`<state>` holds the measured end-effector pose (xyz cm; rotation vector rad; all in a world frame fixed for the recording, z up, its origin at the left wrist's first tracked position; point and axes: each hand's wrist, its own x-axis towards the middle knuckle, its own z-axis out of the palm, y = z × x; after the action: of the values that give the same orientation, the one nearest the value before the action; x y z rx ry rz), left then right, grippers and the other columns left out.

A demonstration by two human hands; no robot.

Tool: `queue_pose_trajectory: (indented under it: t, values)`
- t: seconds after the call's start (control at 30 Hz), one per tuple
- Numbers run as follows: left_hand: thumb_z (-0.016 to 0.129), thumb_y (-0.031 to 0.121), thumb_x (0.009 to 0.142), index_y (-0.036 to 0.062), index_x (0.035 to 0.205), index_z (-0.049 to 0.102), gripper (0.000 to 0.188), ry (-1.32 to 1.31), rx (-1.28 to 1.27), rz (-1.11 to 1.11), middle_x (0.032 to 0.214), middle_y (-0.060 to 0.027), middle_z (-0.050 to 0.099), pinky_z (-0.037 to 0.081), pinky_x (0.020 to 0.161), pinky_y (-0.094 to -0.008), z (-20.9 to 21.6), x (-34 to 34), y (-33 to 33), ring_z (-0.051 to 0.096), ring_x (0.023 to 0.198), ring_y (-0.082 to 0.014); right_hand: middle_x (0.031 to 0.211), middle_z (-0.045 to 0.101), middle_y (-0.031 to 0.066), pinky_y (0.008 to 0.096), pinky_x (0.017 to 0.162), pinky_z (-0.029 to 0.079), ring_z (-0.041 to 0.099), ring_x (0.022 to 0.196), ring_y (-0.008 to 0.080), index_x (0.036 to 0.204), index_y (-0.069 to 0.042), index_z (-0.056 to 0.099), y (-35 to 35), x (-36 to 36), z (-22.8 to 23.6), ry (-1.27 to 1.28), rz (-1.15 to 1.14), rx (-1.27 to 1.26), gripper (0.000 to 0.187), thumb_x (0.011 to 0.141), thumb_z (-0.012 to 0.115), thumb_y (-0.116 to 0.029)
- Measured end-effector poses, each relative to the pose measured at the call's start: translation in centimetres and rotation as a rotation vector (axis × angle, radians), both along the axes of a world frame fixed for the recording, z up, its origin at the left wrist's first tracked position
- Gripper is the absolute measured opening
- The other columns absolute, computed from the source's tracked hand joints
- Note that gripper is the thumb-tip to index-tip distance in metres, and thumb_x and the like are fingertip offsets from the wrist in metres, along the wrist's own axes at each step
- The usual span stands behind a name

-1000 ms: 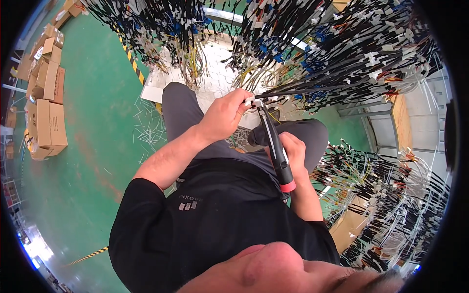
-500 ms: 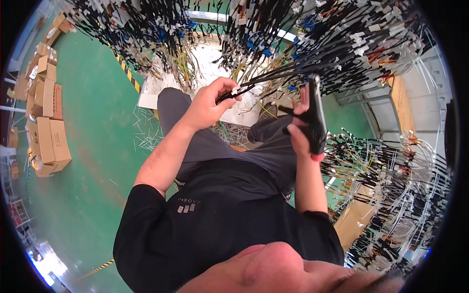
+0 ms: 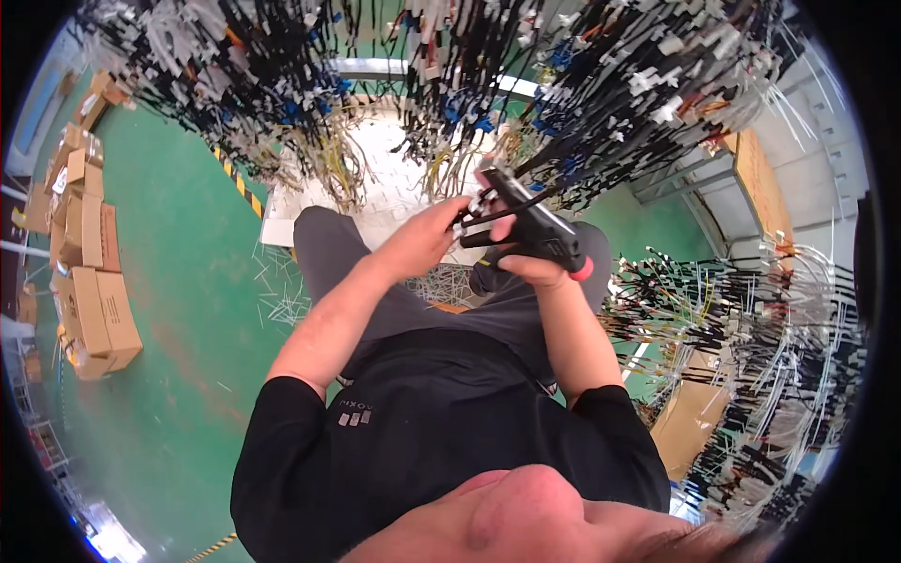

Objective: Using a cable tie gun to secure and organize bundles of electrical wires.

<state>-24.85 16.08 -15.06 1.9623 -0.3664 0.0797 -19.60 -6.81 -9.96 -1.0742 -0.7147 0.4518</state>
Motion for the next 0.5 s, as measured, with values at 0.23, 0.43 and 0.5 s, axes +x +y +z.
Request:
queue_pose_trajectory:
  t: [0.23, 0.43, 0.5]
  values:
    - [0.05, 0.02, 0.114, 0.0006, 0.133, 0.059, 0.029, 0.467, -0.57, -0.024, 0.119, -0.012, 0.069, 0.052, 0.099, -0.0356, -3.6, 1.0, 2.2, 0.067, 0.104, -0.0218, 0.121, 0.065, 0.0058, 0.0351, 0.112, 0.037, 0.054, 0.127, 0.0198, 0.151, 0.0, 0.05, 2.4, -2.6, -4.8, 0.213, -0.103, 0.247, 0.08, 0.076, 0.078, -0.004]
    - [0.062, 0.016, 0.1, 0.0001, 0.129, 0.061, 0.033, 0.298, 0.019, 0.067, 0.099, -0.0117, 0.072, 0.054, 0.089, -0.0369, -0.5, 1.7, 3.5, 0.069, 0.091, -0.0223, 0.163, 0.044, 0.0158, 0.04, 0.119, 0.035, 0.053, 0.136, 0.0219, 0.152, 0.0, 0.052, 0.5, -3.6, -5.0, -0.012, -0.114, -0.026, 0.074, 0.084, 0.078, -0.014]
    - [0.072, 0.005, 0.085, 0.0043, 0.125, 0.064, 0.041, 0.127, 0.202, -0.055, 0.118, -0.0218, 0.068, 0.049, 0.102, -0.0485, -0.6, 0.4, 1.5, 0.063, 0.116, -0.0426, 0.167, 0.036, 0.0254, 0.0428, 0.123, 0.031, 0.017, 0.163, 0.0364, 0.116, -0.01, 0.073, 0.8, -1.6, -2.0, -0.38, -0.049, -0.223, 0.036, 0.081, 0.077, -0.008]
